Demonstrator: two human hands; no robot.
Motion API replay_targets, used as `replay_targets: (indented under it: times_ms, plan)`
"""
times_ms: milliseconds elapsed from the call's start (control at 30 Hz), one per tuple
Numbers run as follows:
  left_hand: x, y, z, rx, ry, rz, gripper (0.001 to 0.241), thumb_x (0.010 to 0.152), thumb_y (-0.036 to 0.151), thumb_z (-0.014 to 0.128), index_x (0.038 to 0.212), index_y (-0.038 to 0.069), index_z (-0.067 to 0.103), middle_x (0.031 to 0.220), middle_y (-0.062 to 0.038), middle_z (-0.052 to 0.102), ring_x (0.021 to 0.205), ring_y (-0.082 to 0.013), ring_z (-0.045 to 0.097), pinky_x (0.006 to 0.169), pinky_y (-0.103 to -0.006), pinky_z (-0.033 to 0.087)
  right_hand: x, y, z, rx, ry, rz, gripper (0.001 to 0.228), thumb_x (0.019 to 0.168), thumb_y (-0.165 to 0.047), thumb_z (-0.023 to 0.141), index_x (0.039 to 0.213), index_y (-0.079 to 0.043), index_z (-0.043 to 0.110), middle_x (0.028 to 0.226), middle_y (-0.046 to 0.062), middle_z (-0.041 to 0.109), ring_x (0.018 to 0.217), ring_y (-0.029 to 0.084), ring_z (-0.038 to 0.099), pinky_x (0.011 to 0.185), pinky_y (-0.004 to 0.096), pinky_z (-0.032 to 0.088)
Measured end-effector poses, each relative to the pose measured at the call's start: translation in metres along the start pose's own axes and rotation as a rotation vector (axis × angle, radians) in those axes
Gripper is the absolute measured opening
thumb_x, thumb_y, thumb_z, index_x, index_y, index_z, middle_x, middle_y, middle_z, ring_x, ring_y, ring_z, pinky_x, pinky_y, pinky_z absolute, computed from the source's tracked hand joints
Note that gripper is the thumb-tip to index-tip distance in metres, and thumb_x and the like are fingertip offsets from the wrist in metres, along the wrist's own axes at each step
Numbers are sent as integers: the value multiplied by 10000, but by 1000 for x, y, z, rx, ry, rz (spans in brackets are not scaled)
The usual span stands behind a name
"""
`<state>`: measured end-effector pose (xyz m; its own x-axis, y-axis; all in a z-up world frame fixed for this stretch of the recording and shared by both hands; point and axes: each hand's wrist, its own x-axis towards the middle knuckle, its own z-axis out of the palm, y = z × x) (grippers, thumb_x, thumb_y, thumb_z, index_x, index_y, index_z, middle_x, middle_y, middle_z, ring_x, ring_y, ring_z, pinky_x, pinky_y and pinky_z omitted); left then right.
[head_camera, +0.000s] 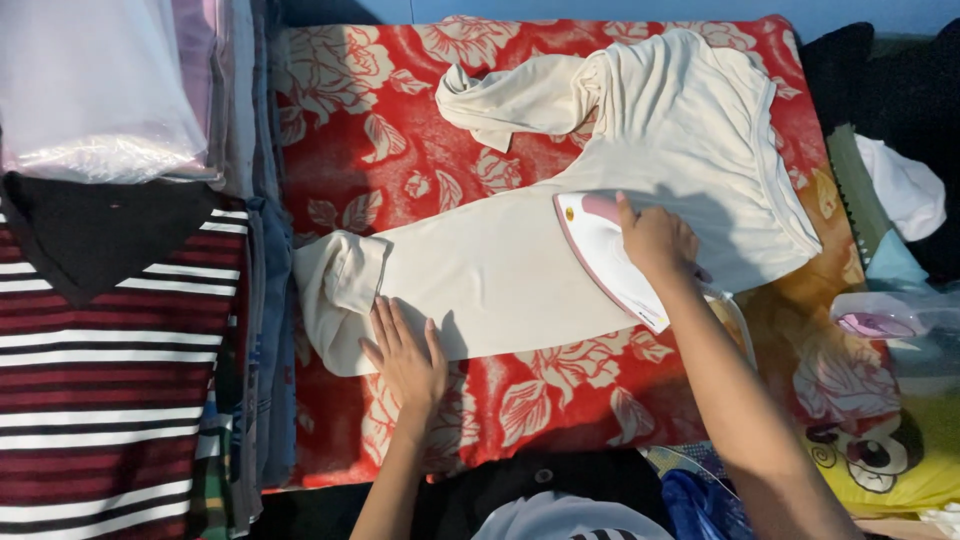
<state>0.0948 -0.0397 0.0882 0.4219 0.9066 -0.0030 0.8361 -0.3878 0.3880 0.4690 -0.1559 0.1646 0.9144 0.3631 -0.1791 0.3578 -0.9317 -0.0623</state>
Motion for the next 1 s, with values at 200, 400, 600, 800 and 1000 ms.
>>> replay_targets:
  times_ms: [200,400,600,800,1000]
  plan:
    - [-4,-6,3,-299,219,50,614,1080,302,378,1603,-6,284,1631,-218,345,1517,-374,317,1189,-628,214,-101,-101,-29,109,-290,-117,779,973,-726,357,1095,-98,800,1059,244,755,1113,458,691,901,575,547]
    - [-6,-6,-9,-504,310,107,582,1082,219,209,1612,-11,280,1578,-247,373,1475,-431,352,1192,-619,213,-203,-157,-26,133,-434,-587,631,1032,-590,346,1232,-59,622,978,259,756,992,448,736,857,574,565]
    - [-5,9,8,-479,270,140,577,1092,250,296,1612,1,269,1611,-222,346,1494,-437,317,1187,-650,189,-162,-101,-34,242,-225,-571,485,1005,-552,455,1147,-194,749,942,201,777,950,436,743,817,552,588]
    - [-2,92,23,-419,122,353,724,991,273,599,1556,-77,313,1598,-319,315,1473,-522,306,1168,-671,258,-87,30,-77,587,11,-251,336,1019,-268,560,1301,-194,726,1272,97,714,1197,394,632,1002,528,514]
    - [-5,157,56,-20,-148,503,818,993,493,509,1611,12,273,1706,-195,201,1546,-492,145,1207,-652,159,13,165,-23,187,72,315,375,1063,-538,359,1354,-585,590,1126,9,759,1074,306,711,860,487,560]
